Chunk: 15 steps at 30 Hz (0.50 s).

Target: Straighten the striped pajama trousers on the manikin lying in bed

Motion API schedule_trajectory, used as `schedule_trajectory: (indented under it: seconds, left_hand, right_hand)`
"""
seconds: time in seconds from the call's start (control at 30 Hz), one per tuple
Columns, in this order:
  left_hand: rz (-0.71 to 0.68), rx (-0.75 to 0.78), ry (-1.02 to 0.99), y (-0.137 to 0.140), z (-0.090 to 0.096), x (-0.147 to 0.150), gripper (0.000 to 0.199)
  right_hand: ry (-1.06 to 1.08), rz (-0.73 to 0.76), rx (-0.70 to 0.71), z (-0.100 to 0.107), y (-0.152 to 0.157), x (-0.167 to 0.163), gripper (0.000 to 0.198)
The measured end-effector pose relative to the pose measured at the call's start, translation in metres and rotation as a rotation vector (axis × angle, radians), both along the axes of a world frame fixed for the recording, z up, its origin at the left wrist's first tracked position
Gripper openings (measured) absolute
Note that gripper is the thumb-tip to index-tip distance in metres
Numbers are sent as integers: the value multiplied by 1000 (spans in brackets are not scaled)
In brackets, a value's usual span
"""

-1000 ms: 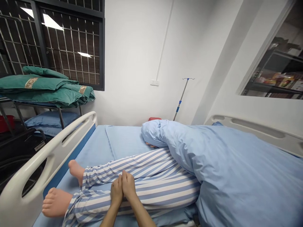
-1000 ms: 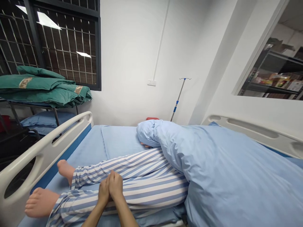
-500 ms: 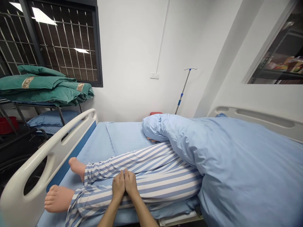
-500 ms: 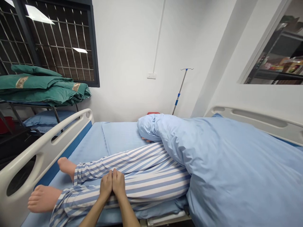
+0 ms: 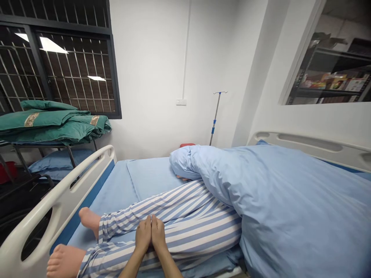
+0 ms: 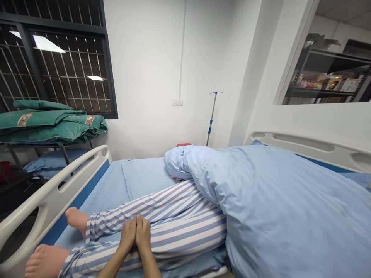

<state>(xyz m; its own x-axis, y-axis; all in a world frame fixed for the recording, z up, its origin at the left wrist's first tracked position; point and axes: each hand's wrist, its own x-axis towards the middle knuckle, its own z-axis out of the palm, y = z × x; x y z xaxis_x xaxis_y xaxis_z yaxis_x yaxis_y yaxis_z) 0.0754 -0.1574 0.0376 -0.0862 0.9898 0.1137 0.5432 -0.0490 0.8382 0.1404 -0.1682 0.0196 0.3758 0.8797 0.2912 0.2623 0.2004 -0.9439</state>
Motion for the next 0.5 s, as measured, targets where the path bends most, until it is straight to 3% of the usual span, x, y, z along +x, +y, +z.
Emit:
schedule_trajectory:
  seconds: [0.17, 0.3, 0.5]
  left_hand:
    - [-17, 29, -254, 7, 18, 15, 50]
    - [68, -5, -313, 5, 2, 17, 50]
    - [35, -46, -155, -3, -18, 13, 53]
  right_hand:
    - [56, 20, -1, -2, 1, 3, 56]
    - [62, -26, -41, -4, 1, 3, 53]
    - [87, -42, -66, -7, 2, 3, 52]
